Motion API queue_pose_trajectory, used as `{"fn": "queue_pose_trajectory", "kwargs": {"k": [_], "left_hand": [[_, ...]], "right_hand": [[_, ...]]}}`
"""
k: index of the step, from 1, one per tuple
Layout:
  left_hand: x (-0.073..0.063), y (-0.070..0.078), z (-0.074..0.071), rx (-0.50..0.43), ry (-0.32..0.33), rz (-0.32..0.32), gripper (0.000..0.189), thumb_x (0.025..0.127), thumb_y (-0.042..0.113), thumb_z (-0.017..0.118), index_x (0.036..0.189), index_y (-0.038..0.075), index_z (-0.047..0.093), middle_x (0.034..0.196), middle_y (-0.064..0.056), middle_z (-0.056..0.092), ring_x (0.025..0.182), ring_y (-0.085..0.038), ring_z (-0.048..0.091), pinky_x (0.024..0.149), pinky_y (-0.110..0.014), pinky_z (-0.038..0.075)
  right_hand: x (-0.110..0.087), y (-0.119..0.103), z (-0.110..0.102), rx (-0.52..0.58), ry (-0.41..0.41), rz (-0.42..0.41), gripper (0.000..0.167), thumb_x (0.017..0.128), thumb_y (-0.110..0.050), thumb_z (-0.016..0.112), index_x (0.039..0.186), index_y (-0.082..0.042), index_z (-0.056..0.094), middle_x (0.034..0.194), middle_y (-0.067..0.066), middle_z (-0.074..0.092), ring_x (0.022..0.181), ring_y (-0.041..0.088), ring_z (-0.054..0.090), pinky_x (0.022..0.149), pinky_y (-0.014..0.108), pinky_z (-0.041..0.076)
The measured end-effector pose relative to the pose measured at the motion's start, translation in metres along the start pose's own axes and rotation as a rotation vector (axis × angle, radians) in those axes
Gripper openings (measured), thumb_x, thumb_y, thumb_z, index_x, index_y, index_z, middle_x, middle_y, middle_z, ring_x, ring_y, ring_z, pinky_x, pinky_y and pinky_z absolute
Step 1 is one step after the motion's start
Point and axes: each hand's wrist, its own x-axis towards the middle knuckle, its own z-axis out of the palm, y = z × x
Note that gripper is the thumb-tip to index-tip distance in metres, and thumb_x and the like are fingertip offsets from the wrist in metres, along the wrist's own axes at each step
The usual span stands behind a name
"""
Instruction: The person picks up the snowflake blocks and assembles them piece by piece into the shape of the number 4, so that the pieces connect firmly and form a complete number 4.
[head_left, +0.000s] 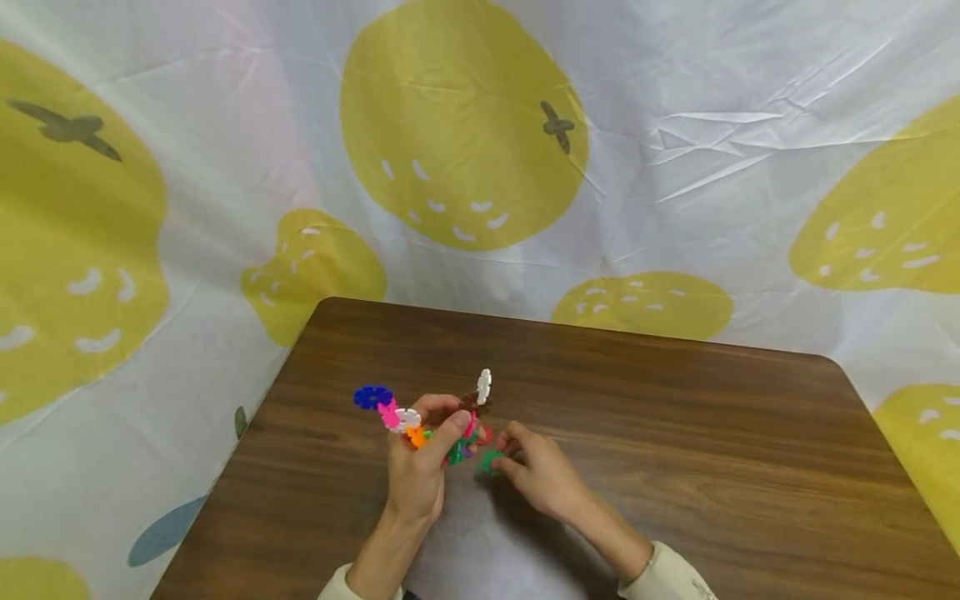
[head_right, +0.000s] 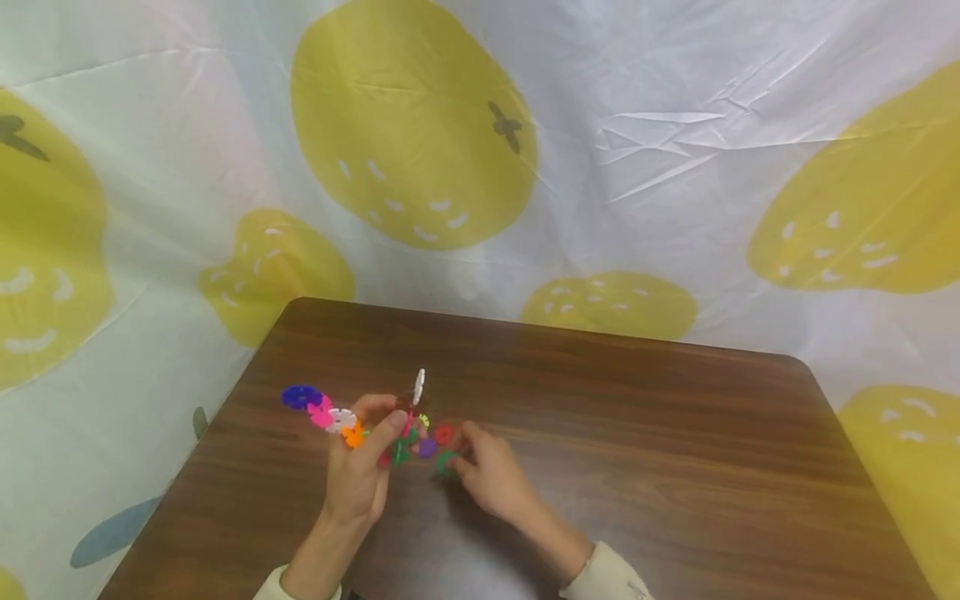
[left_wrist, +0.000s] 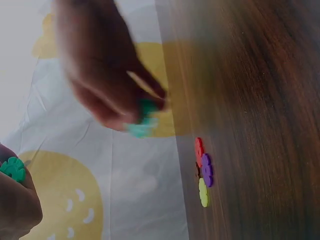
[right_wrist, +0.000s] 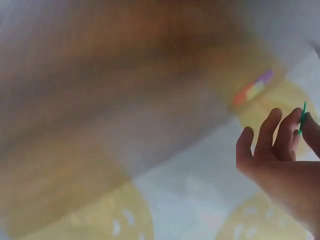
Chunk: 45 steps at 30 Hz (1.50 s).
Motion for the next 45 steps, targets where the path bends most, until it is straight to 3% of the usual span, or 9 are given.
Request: {"fn": "queue_pose_trajectory", "kwargs": {"k": [3, 6, 12, 16, 21, 27, 32, 45], "left_hand": [[0.0, 0.0, 0.001, 0.013, 0.003, -0.01, 0.025, 0.092, -0.009, 0.062, 0.094, 0.014, 0.071, 0.078, 0.0, 0.075, 0.066, -0.012, 0.074, 0.057, -0.022, 0.058], [0.0, -0.001, 0.002, 0.03, 0.016, -0.03, 0.025, 0.091, -0.008, 0.064, 0.093, 0.015, 0.072, 0.078, 0.001, 0.076, 0.065, -0.011, 0.073, 0.056, -0.021, 0.057], [0.0, -0.002, 0.003, 0.057, 0.022, -0.056, 0.024, 0.089, -0.008, 0.066, 0.091, 0.016, 0.072, 0.076, 0.001, 0.076, 0.065, -0.01, 0.074, 0.056, -0.021, 0.056], [0.0, -0.003, 0.004, 0.061, 0.006, -0.045, 0.024, 0.089, -0.008, 0.066, 0.09, 0.015, 0.071, 0.076, 0.0, 0.075, 0.067, -0.011, 0.073, 0.056, -0.021, 0.056], [0.0, -0.005, 0.006, 0.057, -0.012, -0.038, 0.023, 0.088, -0.008, 0.068, 0.09, 0.015, 0.071, 0.074, -0.002, 0.075, 0.065, -0.01, 0.072, 0.054, -0.019, 0.055], [-0.001, -0.006, 0.007, 0.067, -0.029, -0.039, 0.025, 0.088, -0.009, 0.067, 0.09, 0.016, 0.072, 0.073, 0.002, 0.074, 0.063, -0.009, 0.071, 0.054, -0.018, 0.054], [-0.002, -0.008, 0.008, 0.086, -0.037, -0.051, 0.018, 0.087, -0.008, 0.069, 0.089, 0.01, 0.07, 0.072, 0.0, 0.074, 0.062, -0.01, 0.07, 0.053, -0.019, 0.054], [-0.005, -0.009, 0.012, 0.124, -0.058, -0.069, 0.019, 0.086, -0.009, 0.069, 0.086, 0.01, 0.069, 0.072, 0.001, 0.074, 0.062, -0.008, 0.069, 0.054, -0.016, 0.053]], "right_hand": [[-0.003, -0.008, -0.026, 0.074, 0.034, 0.032, 0.013, 0.093, -0.012, 0.075, 0.1, -0.011, 0.063, 0.084, -0.003, 0.07, 0.083, 0.009, 0.065, 0.074, 0.025, 0.052], [-0.006, -0.017, -0.049, 0.11, 0.052, 0.045, 0.013, 0.096, -0.014, 0.073, 0.104, -0.011, 0.063, 0.086, -0.001, 0.07, 0.078, 0.01, 0.067, 0.065, 0.023, 0.05], [-0.014, -0.032, -0.083, 0.075, 0.116, 0.036, 0.012, 0.098, -0.021, 0.072, 0.106, -0.018, 0.063, 0.084, -0.004, 0.071, 0.057, 0.005, 0.052, 0.053, 0.023, 0.041], [-0.021, -0.043, -0.102, 0.058, 0.176, 0.014, 0.012, 0.098, -0.023, 0.072, 0.106, -0.02, 0.063, 0.084, -0.007, 0.072, 0.065, 0.005, 0.059, 0.052, 0.025, 0.041], [-0.026, -0.058, -0.121, 0.035, 0.254, -0.03, 0.013, 0.098, -0.024, 0.072, 0.107, -0.021, 0.063, 0.084, -0.008, 0.073, 0.084, 0.008, 0.068, 0.059, 0.025, 0.048], [-0.031, -0.067, -0.13, 0.033, 0.304, -0.072, 0.009, 0.099, -0.026, 0.07, 0.106, -0.023, 0.064, 0.084, -0.014, 0.074, 0.087, 0.005, 0.068, 0.067, 0.024, 0.053], [-0.034, -0.072, -0.132, 0.034, 0.337, -0.103, 0.01, 0.098, -0.023, 0.072, 0.106, -0.022, 0.066, 0.087, -0.011, 0.076, 0.09, 0.005, 0.069, 0.076, 0.022, 0.056], [-0.037, -0.086, -0.132, -0.003, 0.409, -0.205, 0.016, 0.095, -0.012, 0.074, 0.108, -0.019, 0.068, 0.089, -0.011, 0.076, 0.09, 0.001, 0.07, 0.085, 0.015, 0.052]]}}
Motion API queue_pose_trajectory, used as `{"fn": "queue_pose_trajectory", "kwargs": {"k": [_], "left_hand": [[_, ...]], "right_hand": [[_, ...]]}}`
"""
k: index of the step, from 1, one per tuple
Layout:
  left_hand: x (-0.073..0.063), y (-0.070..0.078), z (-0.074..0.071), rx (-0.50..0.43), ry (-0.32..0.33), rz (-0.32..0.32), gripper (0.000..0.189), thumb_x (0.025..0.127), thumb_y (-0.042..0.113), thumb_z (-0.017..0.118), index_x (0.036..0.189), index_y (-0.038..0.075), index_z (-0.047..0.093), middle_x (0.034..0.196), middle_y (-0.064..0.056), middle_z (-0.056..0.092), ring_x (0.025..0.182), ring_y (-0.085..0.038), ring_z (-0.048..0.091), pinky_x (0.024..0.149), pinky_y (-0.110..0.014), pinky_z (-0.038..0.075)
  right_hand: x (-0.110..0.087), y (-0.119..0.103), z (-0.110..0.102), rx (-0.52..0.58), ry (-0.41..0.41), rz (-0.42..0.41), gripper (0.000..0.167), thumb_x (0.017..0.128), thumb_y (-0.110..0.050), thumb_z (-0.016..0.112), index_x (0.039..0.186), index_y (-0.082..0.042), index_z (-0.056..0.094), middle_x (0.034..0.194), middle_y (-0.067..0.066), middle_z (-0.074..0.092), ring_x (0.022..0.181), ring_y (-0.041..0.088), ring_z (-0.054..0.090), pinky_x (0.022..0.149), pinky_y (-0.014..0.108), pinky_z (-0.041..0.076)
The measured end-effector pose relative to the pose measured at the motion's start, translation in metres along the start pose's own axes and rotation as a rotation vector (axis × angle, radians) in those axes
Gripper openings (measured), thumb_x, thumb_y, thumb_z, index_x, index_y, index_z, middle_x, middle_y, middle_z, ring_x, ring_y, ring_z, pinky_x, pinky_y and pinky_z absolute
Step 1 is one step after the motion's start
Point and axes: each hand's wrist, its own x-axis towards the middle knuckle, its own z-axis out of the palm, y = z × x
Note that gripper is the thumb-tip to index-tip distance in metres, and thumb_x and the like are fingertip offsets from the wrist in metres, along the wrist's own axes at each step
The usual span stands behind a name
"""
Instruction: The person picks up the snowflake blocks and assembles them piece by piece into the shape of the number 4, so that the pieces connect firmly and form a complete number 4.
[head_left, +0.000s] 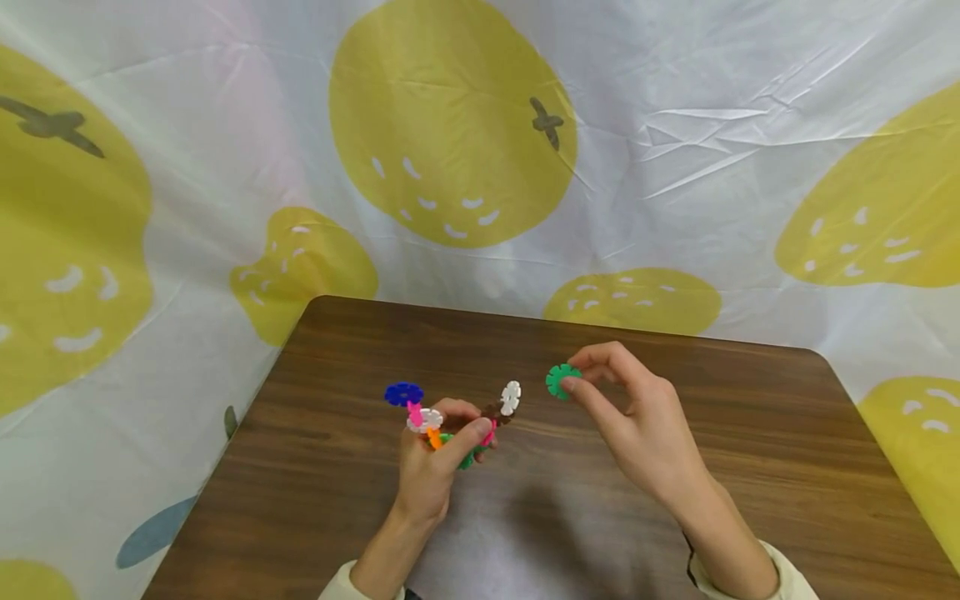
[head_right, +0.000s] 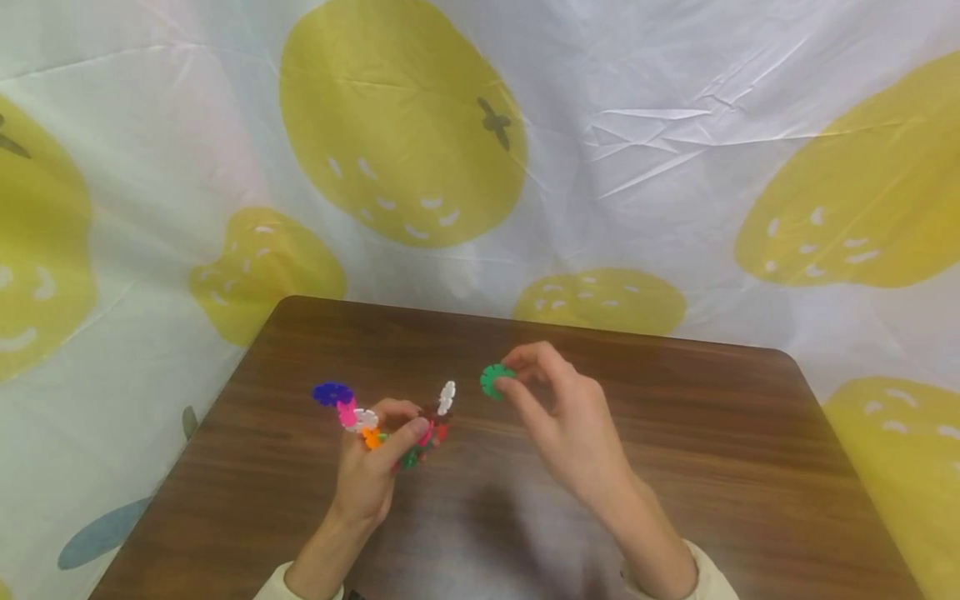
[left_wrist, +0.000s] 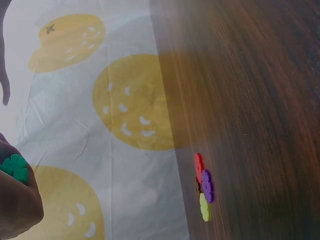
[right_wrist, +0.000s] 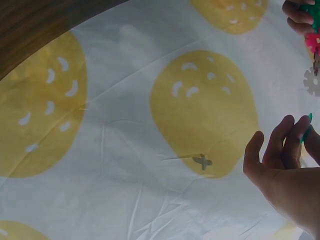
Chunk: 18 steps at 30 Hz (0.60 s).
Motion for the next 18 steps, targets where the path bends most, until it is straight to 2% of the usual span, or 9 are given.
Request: {"fn": "queue_pose_trajectory", "kwargs": {"k": [3, 6, 10, 14, 18], "left_hand": [[-0.0003, -0.0003, -0.0004, 0.009, -0.007, -0.003, 0.013, 0.086, -0.009, 0.069, 0.087, 0.004, 0.068, 0.072, 0.001, 0.074, 0.062, -0.008, 0.069, 0.054, -0.017, 0.053], [-0.0007, -0.0009, -0.0009, 0.024, -0.017, -0.002, 0.005, 0.087, -0.009, 0.069, 0.089, -0.009, 0.064, 0.072, 0.002, 0.074, 0.063, -0.008, 0.069, 0.053, -0.017, 0.053], [-0.001, -0.001, -0.0012, 0.036, -0.028, -0.007, 0.02, 0.087, -0.007, 0.07, 0.093, -0.021, 0.057, 0.073, 0.002, 0.074, 0.063, -0.008, 0.07, 0.053, -0.018, 0.053], [-0.0014, -0.0007, -0.0015, 0.038, -0.042, -0.011, 0.022, 0.087, -0.007, 0.07, 0.094, -0.023, 0.056, 0.073, 0.003, 0.074, 0.064, -0.007, 0.07, 0.054, -0.018, 0.054], [-0.0016, -0.0007, -0.0016, 0.042, -0.056, -0.004, 0.019, 0.088, -0.008, 0.069, 0.093, -0.022, 0.057, 0.074, 0.004, 0.074, 0.063, -0.006, 0.069, 0.054, -0.017, 0.053]], "right_hand": [[0.0007, -0.0025, 0.0004, 0.0, 0.013, -0.036, 0.016, 0.095, -0.012, 0.075, 0.108, -0.019, 0.068, 0.09, -0.008, 0.077, 0.088, 0.001, 0.07, 0.084, 0.014, 0.052], [0.0017, -0.0042, 0.0017, 0.003, 0.014, -0.085, 0.018, 0.094, -0.009, 0.074, 0.109, -0.018, 0.069, 0.092, -0.005, 0.077, 0.089, 0.002, 0.07, 0.083, 0.012, 0.053], [0.0034, -0.0044, 0.0043, -0.036, 0.021, -0.151, 0.022, 0.092, -0.004, 0.075, 0.11, -0.015, 0.07, 0.094, -0.007, 0.076, 0.092, 0.006, 0.069, 0.083, 0.014, 0.052], [0.0054, -0.0036, 0.0069, -0.082, 0.037, -0.205, 0.025, 0.089, 0.0, 0.077, 0.11, -0.012, 0.071, 0.096, -0.007, 0.075, 0.094, 0.009, 0.066, 0.084, 0.017, 0.05], [0.007, -0.0032, 0.0094, -0.074, 0.026, -0.257, 0.025, 0.088, 0.002, 0.076, 0.109, -0.011, 0.072, 0.097, -0.005, 0.075, 0.095, 0.012, 0.065, 0.086, 0.019, 0.049]]}}
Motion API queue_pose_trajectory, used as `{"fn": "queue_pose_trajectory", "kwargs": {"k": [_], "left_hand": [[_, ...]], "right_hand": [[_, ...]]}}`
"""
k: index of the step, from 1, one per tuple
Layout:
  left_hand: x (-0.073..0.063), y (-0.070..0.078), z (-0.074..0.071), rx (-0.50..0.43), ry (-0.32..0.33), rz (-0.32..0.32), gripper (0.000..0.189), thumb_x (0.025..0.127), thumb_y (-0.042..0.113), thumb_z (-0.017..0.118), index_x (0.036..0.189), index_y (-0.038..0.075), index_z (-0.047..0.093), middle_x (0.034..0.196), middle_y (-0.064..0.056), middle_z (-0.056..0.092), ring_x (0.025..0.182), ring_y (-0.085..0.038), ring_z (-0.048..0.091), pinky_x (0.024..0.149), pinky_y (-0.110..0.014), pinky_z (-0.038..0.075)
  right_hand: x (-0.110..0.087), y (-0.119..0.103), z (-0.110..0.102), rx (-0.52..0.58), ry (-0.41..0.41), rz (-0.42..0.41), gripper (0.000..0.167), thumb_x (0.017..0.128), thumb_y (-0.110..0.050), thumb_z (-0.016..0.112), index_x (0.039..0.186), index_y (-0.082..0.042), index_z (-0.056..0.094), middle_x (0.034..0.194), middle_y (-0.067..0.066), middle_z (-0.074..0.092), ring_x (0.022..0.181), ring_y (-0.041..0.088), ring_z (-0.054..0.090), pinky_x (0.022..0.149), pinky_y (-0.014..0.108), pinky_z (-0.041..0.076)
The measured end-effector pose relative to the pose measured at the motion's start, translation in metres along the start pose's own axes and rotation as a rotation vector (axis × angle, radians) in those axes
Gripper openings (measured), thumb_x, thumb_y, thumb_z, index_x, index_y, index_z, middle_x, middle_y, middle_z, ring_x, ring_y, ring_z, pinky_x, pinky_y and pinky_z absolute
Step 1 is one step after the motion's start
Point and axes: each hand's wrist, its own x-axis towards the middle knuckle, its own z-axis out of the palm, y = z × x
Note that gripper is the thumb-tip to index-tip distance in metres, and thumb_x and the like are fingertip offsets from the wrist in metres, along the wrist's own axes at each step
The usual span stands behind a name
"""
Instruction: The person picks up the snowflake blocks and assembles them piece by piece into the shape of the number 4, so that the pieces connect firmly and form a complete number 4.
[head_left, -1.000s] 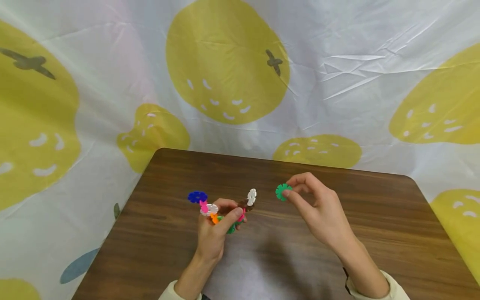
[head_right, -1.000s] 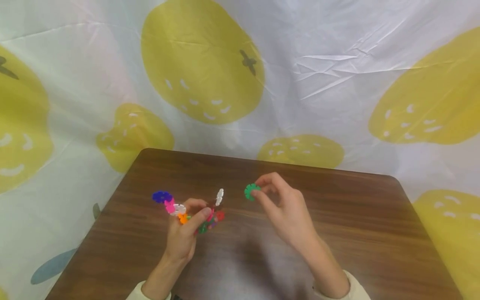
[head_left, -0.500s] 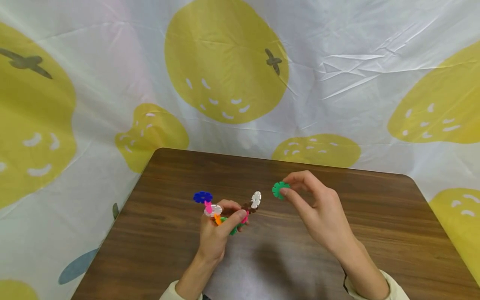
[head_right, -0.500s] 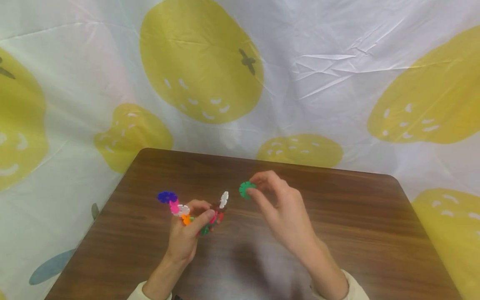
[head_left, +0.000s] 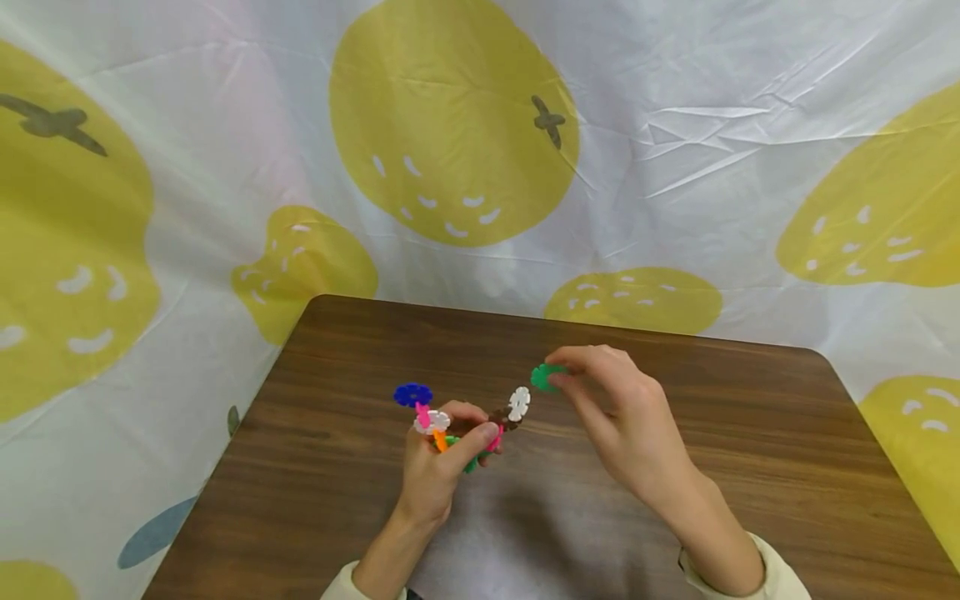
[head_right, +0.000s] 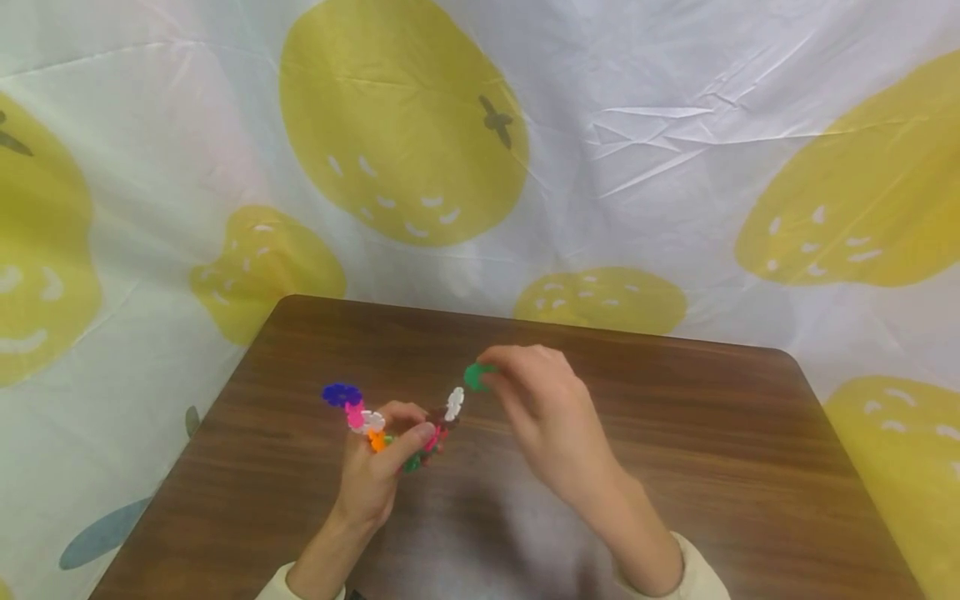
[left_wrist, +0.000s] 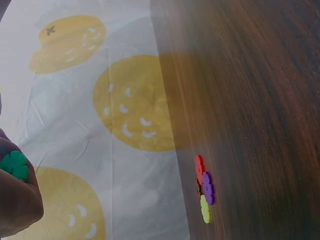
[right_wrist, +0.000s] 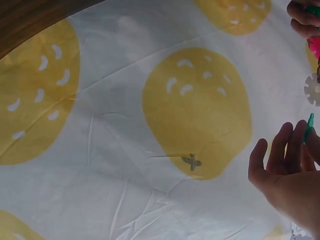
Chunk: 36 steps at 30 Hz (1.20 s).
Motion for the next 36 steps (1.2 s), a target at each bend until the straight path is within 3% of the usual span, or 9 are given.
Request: {"fn": "queue_pose_trajectory", "kwargs": {"k": [12, 21, 29, 36], "left_hand": [[0.001, -0.001, 0.001, 0.008, 0.008, 0.004, 0.018, 0.087, -0.009, 0.07, 0.094, -0.021, 0.058, 0.075, 0.005, 0.073, 0.063, -0.005, 0.068, 0.053, -0.018, 0.052], [0.002, -0.003, 0.004, 0.022, 0.051, 0.056, 0.016, 0.086, -0.009, 0.071, 0.093, -0.019, 0.061, 0.074, 0.006, 0.074, 0.061, -0.005, 0.066, 0.05, -0.017, 0.05], [0.003, -0.005, 0.002, 0.032, 0.012, 0.186, 0.013, 0.088, -0.01, 0.07, 0.092, -0.02, 0.061, 0.077, 0.008, 0.073, 0.059, -0.002, 0.062, 0.046, -0.018, 0.047], [0.003, -0.003, 0.0, 0.0, 0.021, 0.13, 0.014, 0.087, -0.011, 0.069, 0.093, -0.019, 0.06, 0.077, 0.006, 0.073, 0.062, -0.004, 0.066, 0.051, -0.016, 0.05]], "right_hand": [[0.003, 0.003, 0.007, -0.019, -0.034, -0.134, 0.019, 0.088, -0.003, 0.077, 0.104, -0.013, 0.074, 0.095, -0.006, 0.075, 0.094, 0.012, 0.068, 0.097, 0.022, 0.044], [0.004, 0.002, 0.012, -0.008, 0.015, -0.116, 0.023, 0.083, -0.001, 0.081, 0.103, -0.012, 0.076, 0.094, -0.004, 0.076, 0.09, 0.012, 0.068, 0.085, 0.014, 0.049], [0.005, 0.003, 0.014, 0.035, -0.021, -0.058, 0.024, 0.084, 0.001, 0.08, 0.105, -0.011, 0.077, 0.094, -0.003, 0.077, 0.089, 0.011, 0.069, 0.083, 0.011, 0.051], [0.005, 0.003, 0.013, 0.051, -0.032, -0.056, 0.026, 0.086, -0.001, 0.079, 0.11, -0.013, 0.078, 0.1, -0.003, 0.078, 0.096, 0.012, 0.068, 0.087, 0.017, 0.049]]}}
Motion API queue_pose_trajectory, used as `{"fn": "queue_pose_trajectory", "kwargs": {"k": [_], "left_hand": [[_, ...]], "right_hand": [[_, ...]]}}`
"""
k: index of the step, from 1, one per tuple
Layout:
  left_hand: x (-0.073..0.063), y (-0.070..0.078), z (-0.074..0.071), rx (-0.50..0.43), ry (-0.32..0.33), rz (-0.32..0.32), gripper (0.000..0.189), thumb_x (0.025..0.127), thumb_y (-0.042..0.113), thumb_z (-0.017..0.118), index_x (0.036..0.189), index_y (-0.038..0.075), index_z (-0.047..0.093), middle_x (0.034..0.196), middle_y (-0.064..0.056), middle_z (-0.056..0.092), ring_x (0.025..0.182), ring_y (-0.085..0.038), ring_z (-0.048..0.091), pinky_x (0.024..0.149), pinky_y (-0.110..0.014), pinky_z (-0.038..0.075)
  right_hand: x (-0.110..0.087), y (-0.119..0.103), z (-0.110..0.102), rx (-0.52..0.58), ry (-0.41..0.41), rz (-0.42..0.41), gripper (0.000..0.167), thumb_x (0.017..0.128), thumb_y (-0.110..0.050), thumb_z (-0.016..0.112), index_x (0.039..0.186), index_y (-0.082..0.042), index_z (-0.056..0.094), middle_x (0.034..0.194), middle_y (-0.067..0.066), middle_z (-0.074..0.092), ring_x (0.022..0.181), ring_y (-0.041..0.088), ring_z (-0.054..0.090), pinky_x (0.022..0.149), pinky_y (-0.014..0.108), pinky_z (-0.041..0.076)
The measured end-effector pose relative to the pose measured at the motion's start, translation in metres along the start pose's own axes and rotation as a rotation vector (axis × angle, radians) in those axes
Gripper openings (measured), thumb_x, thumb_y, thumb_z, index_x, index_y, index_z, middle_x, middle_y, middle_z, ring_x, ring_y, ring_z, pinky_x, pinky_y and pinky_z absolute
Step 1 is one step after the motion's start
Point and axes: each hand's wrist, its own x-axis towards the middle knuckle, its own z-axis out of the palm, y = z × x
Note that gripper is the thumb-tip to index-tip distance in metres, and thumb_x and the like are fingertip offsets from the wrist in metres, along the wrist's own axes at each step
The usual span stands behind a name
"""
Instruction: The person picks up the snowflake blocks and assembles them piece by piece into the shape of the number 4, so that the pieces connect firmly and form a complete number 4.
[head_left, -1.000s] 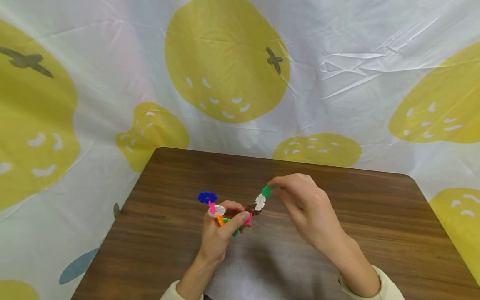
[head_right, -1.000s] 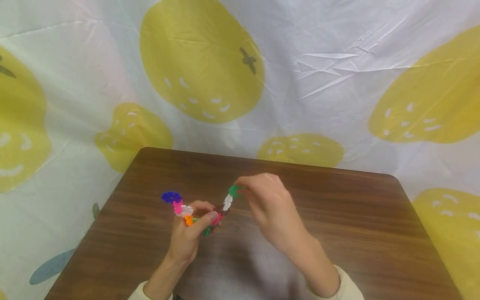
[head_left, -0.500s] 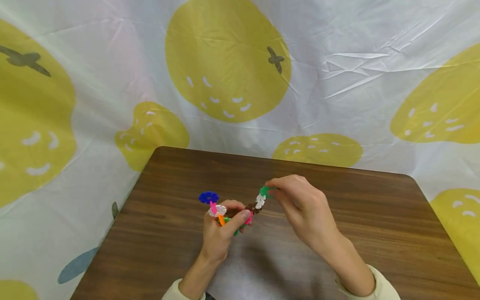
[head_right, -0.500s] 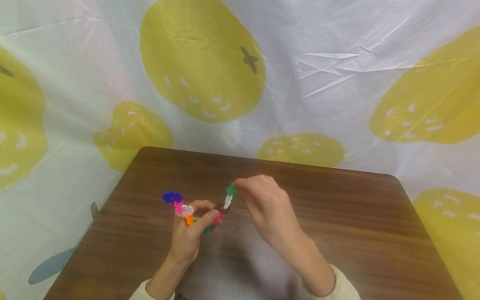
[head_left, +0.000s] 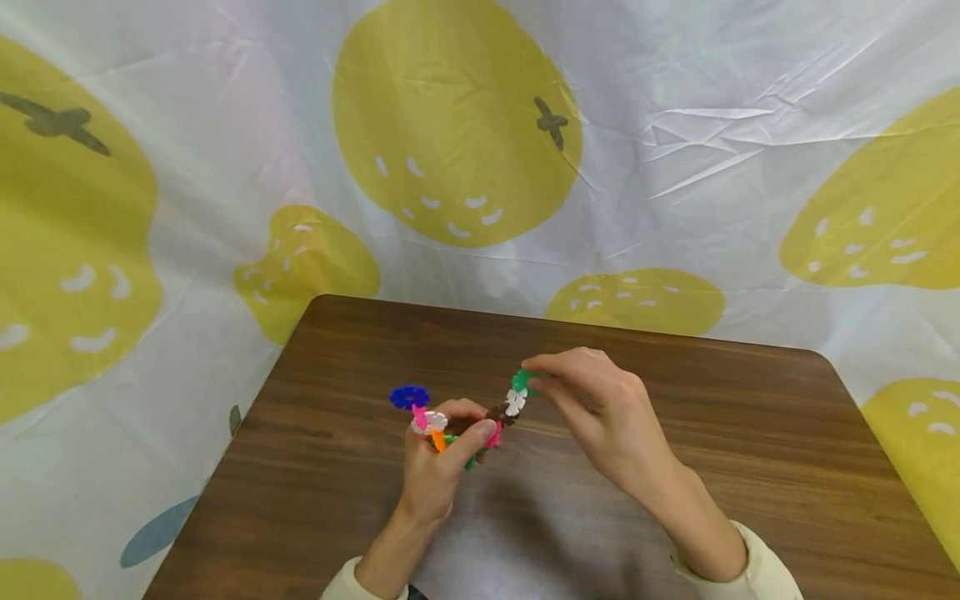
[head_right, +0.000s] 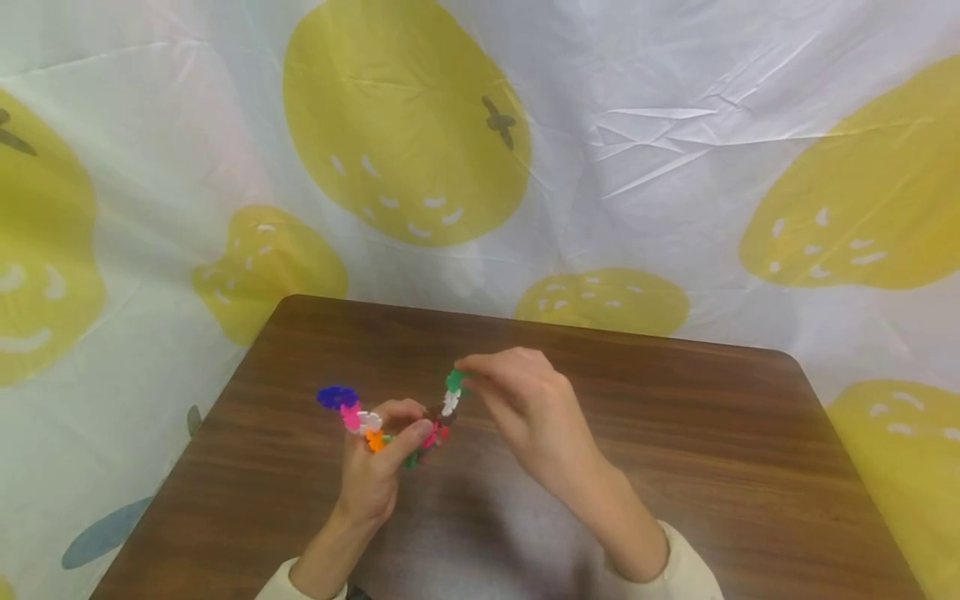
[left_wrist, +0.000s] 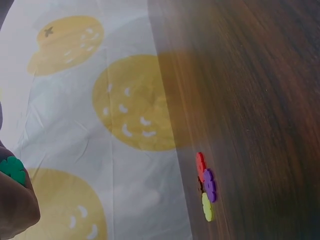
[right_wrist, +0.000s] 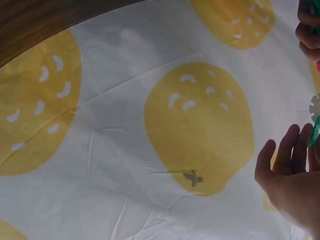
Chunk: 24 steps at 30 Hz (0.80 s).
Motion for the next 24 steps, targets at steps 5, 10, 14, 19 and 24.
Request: {"fn": "queue_pose_trajectory", "kwargs": {"k": [5, 10, 14, 19, 24], "left_hand": [[0.0, 0.002, -0.001, -0.03, 0.039, -0.038, 0.009, 0.087, -0.011, 0.068, 0.089, -0.002, 0.069, 0.077, 0.003, 0.074, 0.065, -0.007, 0.07, 0.052, -0.016, 0.052], [0.001, 0.004, -0.004, -0.044, 0.045, -0.029, 0.03, 0.087, -0.014, 0.066, 0.09, 0.015, 0.073, 0.077, 0.003, 0.074, 0.065, -0.007, 0.071, 0.052, -0.016, 0.052], [0.001, 0.006, -0.005, -0.055, 0.038, -0.02, 0.031, 0.087, -0.014, 0.065, 0.09, 0.015, 0.073, 0.078, 0.003, 0.074, 0.066, -0.008, 0.071, 0.053, -0.016, 0.053], [0.001, 0.007, -0.006, -0.048, 0.035, -0.008, 0.029, 0.087, -0.014, 0.065, 0.09, 0.014, 0.073, 0.079, 0.003, 0.074, 0.066, -0.009, 0.071, 0.053, -0.016, 0.053], [0.001, 0.009, -0.006, -0.059, 0.025, 0.01, 0.03, 0.086, -0.014, 0.065, 0.09, 0.015, 0.074, 0.081, 0.002, 0.074, 0.067, -0.01, 0.072, 0.054, -0.016, 0.053]], "right_hand": [[-0.001, 0.002, -0.006, -0.004, 0.001, 0.044, 0.034, 0.091, -0.001, 0.075, 0.123, -0.012, 0.074, 0.106, -0.002, 0.077, 0.101, 0.012, 0.068, 0.089, 0.018, 0.051], [-0.005, 0.011, -0.015, -0.04, 0.031, 0.099, 0.036, 0.094, -0.002, 0.072, 0.128, -0.012, 0.07, 0.107, -0.002, 0.076, 0.102, 0.011, 0.07, 0.094, 0.011, 0.049], [-0.014, 0.021, -0.018, -0.076, 0.047, 0.144, 0.036, 0.094, -0.005, 0.074, 0.129, -0.015, 0.07, 0.108, -0.005, 0.076, 0.101, 0.009, 0.07, 0.095, 0.009, 0.047], [-0.03, 0.037, -0.015, -0.114, 0.041, 0.2, 0.037, 0.092, -0.009, 0.077, 0.128, -0.014, 0.07, 0.114, -0.003, 0.075, 0.107, 0.013, 0.069, 0.094, 0.006, 0.045], [-0.048, 0.056, -0.007, -0.143, 0.0, 0.246, 0.037, 0.093, -0.015, 0.078, 0.129, -0.013, 0.069, 0.124, 0.001, 0.073, 0.117, 0.019, 0.067, 0.1, 0.012, 0.046]]}}
